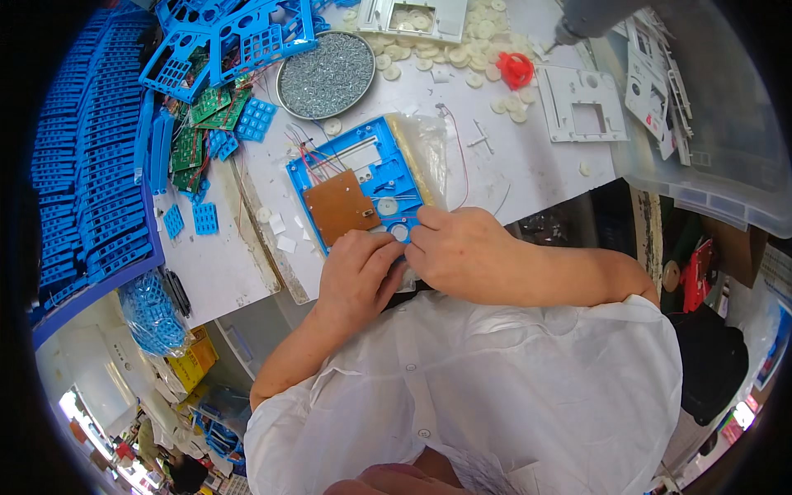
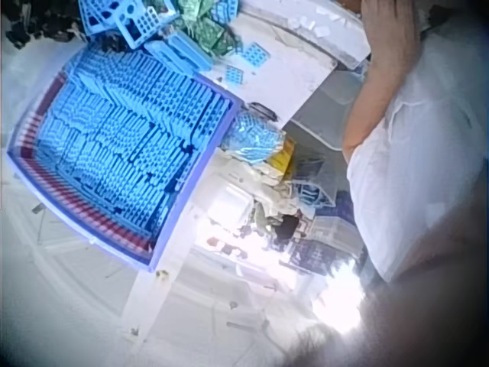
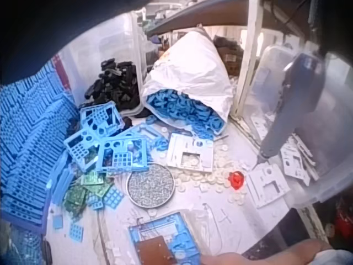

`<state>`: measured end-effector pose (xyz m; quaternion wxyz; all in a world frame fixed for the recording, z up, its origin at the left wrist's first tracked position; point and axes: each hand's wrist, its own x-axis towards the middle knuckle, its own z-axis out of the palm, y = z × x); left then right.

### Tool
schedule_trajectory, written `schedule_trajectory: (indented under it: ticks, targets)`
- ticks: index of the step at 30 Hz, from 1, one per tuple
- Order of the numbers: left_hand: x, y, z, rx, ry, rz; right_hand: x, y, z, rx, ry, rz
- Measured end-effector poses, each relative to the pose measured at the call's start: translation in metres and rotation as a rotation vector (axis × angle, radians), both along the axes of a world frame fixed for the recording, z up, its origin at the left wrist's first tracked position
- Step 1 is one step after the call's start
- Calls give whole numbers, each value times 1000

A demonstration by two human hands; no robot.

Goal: Assembling the components of an electronic toy calculator using an electric screwdriver.

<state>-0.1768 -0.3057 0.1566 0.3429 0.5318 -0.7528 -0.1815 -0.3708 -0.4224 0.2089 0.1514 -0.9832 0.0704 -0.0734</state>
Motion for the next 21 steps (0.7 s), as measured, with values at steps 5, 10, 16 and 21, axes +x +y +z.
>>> schedule_trajectory:
  ticks: [5, 10, 16, 21]
  targets:
    - [0, 0, 2, 12, -3, 4, 1, 0, 0, 31, 30, -25]
    - [0, 1, 3, 24, -9, 18, 0, -9, -19, 182, -139, -57]
    - [1, 1, 2, 2, -48, -50, -27, -18, -66, 441, -380, -87]
    - [0, 2, 1, -89, -145, -93, -37, -11, -79, 646, -370, -195]
